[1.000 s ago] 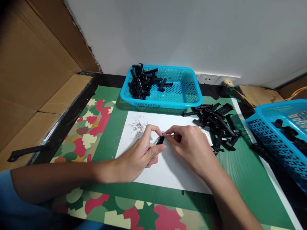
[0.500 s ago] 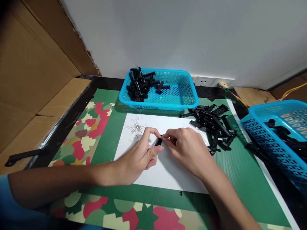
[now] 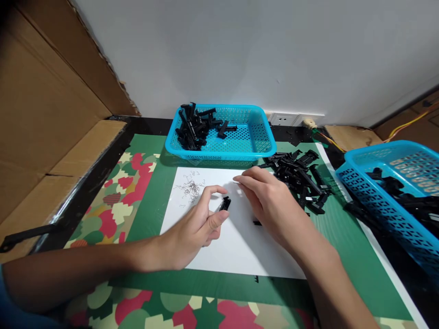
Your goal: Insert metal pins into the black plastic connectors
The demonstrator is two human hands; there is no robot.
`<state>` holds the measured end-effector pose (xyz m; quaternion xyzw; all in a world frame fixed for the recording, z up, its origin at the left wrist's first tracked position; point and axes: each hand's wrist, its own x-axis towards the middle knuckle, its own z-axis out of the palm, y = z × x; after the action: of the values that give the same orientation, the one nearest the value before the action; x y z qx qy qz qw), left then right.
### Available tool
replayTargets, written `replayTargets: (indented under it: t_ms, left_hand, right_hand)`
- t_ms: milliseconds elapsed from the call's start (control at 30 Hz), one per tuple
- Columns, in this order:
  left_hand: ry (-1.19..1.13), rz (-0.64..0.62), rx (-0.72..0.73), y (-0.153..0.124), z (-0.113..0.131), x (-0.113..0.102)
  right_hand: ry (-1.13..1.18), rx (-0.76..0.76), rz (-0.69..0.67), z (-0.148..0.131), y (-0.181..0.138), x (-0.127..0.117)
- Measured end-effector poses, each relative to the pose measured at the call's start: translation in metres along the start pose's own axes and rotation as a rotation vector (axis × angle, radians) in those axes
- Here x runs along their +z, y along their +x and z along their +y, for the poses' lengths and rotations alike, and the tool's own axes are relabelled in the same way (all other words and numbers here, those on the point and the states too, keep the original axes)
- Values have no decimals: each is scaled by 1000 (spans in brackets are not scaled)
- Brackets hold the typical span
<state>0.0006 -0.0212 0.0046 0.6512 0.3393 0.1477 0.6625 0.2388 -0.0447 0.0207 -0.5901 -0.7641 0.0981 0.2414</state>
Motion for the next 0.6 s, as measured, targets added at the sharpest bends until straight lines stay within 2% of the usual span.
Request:
replayTargets:
  t_ms: [67, 133, 233, 300, 367, 600]
  left_hand:
    - [15, -7, -3, 1, -1, -1]
    - [26, -12, -2, 2, -2, -2]
    - [16, -23, 7, 4, -4, -2]
    - [-4, -31, 22, 5, -4, -1]
    - [-16, -43, 23, 5, -3, -1]
    - [13, -84, 23, 5, 4, -4]
  right_hand:
    - [-104, 8, 67, 3, -2, 4]
    - [-112, 61, 159, 0, -2, 7]
    - [154, 211, 238, -14, 0, 10]
    - [371, 287, 213, -23, 3, 13]
    - [471, 314, 180, -29, 6, 17]
    - [451, 315, 137, -27, 7, 26]
